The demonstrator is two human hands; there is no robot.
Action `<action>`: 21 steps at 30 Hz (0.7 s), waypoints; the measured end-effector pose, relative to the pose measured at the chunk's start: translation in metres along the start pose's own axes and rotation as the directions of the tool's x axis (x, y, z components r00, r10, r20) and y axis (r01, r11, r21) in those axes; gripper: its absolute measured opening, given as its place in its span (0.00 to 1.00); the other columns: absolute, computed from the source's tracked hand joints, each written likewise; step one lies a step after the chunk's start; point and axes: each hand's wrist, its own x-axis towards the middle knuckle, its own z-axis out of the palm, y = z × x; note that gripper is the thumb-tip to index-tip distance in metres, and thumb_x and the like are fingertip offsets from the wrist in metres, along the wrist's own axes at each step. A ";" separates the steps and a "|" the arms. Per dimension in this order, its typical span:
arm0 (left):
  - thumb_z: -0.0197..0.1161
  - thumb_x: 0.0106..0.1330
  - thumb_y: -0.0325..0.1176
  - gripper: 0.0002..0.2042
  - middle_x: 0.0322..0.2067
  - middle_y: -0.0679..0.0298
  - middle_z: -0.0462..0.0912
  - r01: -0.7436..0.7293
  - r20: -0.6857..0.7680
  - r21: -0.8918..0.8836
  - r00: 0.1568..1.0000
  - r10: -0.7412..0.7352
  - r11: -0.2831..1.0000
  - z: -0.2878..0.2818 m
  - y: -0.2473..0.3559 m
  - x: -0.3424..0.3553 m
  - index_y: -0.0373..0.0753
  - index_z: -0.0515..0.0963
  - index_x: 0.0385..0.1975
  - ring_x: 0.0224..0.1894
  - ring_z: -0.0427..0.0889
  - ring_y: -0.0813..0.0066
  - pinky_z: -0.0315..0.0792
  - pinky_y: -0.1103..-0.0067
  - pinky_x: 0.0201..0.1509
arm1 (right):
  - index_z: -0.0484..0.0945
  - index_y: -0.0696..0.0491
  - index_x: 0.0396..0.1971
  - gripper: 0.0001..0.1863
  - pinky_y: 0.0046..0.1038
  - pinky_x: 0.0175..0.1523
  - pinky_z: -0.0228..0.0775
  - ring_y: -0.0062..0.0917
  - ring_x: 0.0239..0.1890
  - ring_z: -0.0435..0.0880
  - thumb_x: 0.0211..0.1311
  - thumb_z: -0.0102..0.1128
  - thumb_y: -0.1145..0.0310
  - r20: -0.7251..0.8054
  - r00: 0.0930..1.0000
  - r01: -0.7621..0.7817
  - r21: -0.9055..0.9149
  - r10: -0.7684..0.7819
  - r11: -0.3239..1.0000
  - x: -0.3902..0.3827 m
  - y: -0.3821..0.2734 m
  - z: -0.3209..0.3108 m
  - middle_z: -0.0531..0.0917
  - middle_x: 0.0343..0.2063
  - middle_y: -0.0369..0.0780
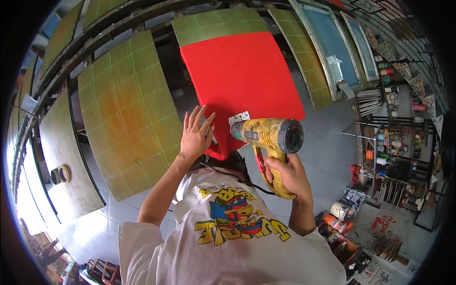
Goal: The person performs screen printing on a red shirt by spreading white ink across a mesh screen with a squeegee and then using a heat gun to dry the design.
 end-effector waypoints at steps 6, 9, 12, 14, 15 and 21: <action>0.61 0.69 0.35 0.25 0.71 0.52 0.65 0.053 -0.022 -0.100 0.998 -0.055 0.994 0.000 -0.003 0.000 0.43 0.73 0.67 0.75 0.61 0.49 0.55 0.51 0.77 | 0.76 0.60 0.46 0.10 0.26 0.29 0.70 0.18 0.22 0.78 0.69 0.61 0.72 -0.103 0.995 0.013 -0.017 -0.015 1.000 0.013 0.004 0.020 0.79 0.26 0.37; 0.61 0.69 0.36 0.24 0.71 0.52 0.65 0.070 -0.043 -0.153 0.996 -0.077 0.986 -0.001 -0.006 0.000 0.42 0.74 0.66 0.75 0.61 0.48 0.57 0.51 0.77 | 0.76 0.60 0.45 0.10 0.26 0.29 0.70 0.18 0.22 0.78 0.69 0.61 0.72 -0.050 0.999 0.015 -0.043 -0.017 0.999 0.012 0.002 0.020 0.79 0.27 0.37; 0.62 0.69 0.37 0.24 0.71 0.51 0.65 0.075 -0.032 -0.157 0.996 -0.081 0.985 -0.002 -0.008 0.002 0.42 0.74 0.65 0.75 0.61 0.48 0.58 0.52 0.77 | 0.75 0.60 0.46 0.10 0.26 0.29 0.71 0.19 0.22 0.78 0.69 0.61 0.72 -0.078 0.997 -0.003 -0.067 -0.002 0.998 0.011 -0.001 0.021 0.80 0.27 0.37; 0.62 0.69 0.37 0.23 0.71 0.51 0.65 0.073 -0.014 -0.156 0.997 -0.076 0.985 -0.006 -0.005 0.003 0.42 0.75 0.64 0.75 0.61 0.48 0.58 0.52 0.77 | 0.75 0.60 0.47 0.11 0.26 0.29 0.71 0.19 0.22 0.78 0.69 0.61 0.72 -0.074 0.997 0.035 -0.046 -0.038 0.998 0.017 -0.001 0.023 0.80 0.27 0.37; 0.62 0.69 0.37 0.23 0.71 0.51 0.65 0.073 -0.005 -0.156 0.997 -0.074 0.985 -0.007 -0.003 0.005 0.41 0.75 0.64 0.75 0.61 0.48 0.57 0.53 0.77 | 0.75 0.60 0.47 0.11 0.26 0.29 0.71 0.19 0.22 0.78 0.69 0.60 0.72 -0.072 0.996 0.054 -0.036 -0.056 0.998 0.021 -0.001 0.023 0.80 0.27 0.37; 0.63 0.67 0.38 0.25 0.72 0.50 0.64 0.095 -0.009 -0.205 0.995 -0.098 0.974 -0.005 -0.007 0.005 0.41 0.75 0.64 0.75 0.60 0.49 0.56 0.53 0.77 | 0.76 0.60 0.46 0.11 0.25 0.28 0.71 0.19 0.22 0.79 0.69 0.62 0.70 -0.063 0.998 -0.014 -0.114 0.006 0.993 0.023 -0.006 0.026 0.80 0.26 0.36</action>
